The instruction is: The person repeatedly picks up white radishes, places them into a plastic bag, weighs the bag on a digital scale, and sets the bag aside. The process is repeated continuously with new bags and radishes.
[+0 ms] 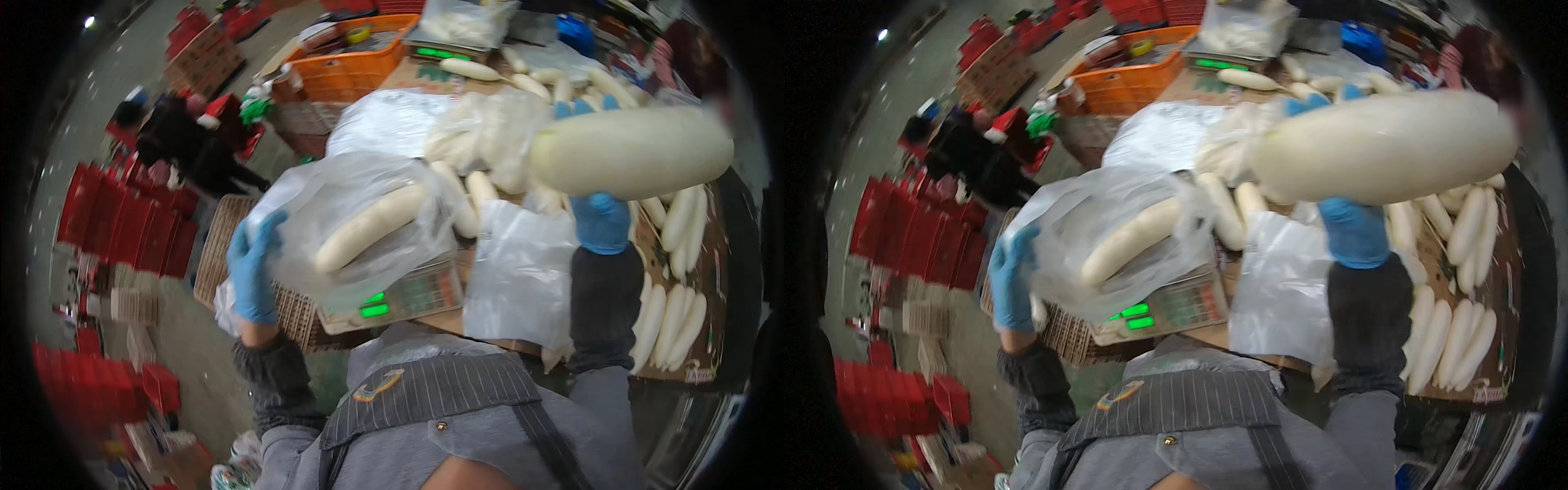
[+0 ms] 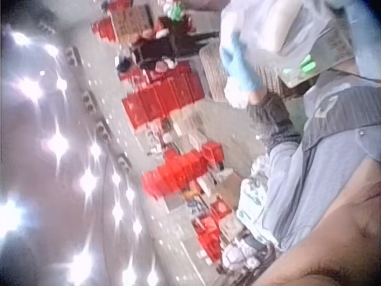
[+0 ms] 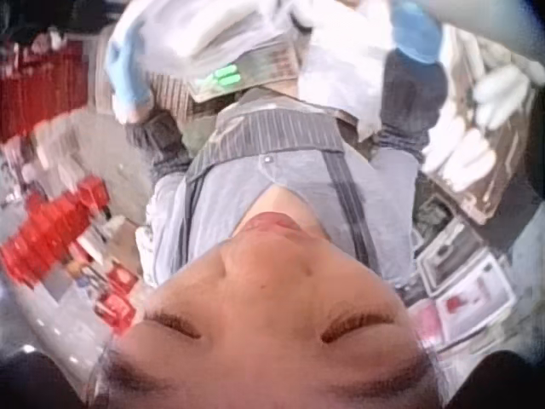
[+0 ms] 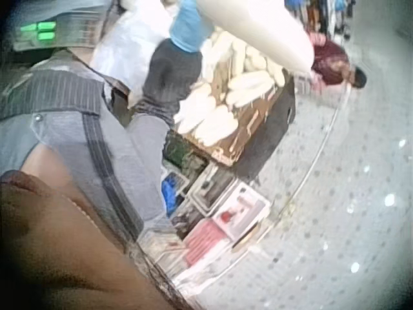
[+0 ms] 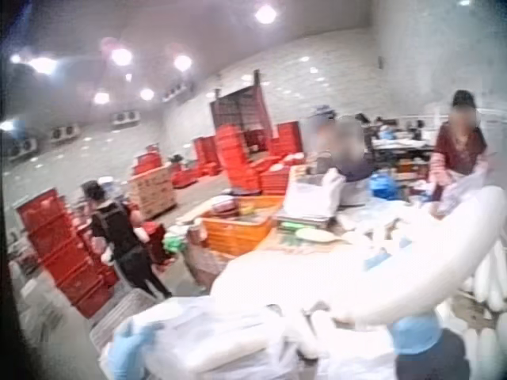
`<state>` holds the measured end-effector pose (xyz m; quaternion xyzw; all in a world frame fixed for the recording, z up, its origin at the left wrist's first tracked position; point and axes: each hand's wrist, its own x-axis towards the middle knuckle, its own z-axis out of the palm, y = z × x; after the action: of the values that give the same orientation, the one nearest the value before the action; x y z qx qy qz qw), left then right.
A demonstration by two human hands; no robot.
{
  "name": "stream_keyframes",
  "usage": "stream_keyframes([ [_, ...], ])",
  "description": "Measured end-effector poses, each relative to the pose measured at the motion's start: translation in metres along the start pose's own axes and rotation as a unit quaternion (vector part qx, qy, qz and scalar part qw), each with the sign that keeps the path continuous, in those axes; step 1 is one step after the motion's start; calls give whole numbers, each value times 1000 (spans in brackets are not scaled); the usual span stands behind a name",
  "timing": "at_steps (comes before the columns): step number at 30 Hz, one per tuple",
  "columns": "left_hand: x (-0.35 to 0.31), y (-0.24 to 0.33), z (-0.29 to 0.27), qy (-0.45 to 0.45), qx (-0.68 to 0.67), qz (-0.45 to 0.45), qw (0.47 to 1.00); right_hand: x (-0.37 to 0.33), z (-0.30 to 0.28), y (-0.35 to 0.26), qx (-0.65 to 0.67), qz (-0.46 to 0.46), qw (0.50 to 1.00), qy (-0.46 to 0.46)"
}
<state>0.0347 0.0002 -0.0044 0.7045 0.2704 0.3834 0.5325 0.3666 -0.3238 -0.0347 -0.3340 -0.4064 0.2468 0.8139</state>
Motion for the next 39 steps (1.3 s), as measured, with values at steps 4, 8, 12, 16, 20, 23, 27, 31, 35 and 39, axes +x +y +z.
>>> stream_keyframes([
  [4,-8,6,-2,20,-112,-29,993,54,131,71,-146,10,955,-259],
  [8,-13,4,-31,102,-199,-24,974,49,159,155,-493,47,810,-314],
  [12,-23,-4,-49,95,-205,-15,974,33,154,187,-699,154,607,-346],
  [16,-17,-9,-38,54,-216,-15,975,28,156,204,-739,90,602,-289],
  [20,-18,-18,-52,-6,-132,-14,991,26,154,191,-552,-53,806,-208],
  [23,-34,-16,-77,34,-11,11,999,27,165,107,-504,-17,854,-131],
  [27,-56,-31,-97,122,-9,25,992,0,140,114,-518,36,849,94],
  [31,-71,-38,-99,111,50,50,991,-17,106,152,-534,124,832,82],
  [35,-75,-22,-90,96,117,30,988,-11,88,169,-532,259,801,96],
  [39,-60,-24,-100,23,169,21,985,14,101,145,-426,323,844,-33],
])
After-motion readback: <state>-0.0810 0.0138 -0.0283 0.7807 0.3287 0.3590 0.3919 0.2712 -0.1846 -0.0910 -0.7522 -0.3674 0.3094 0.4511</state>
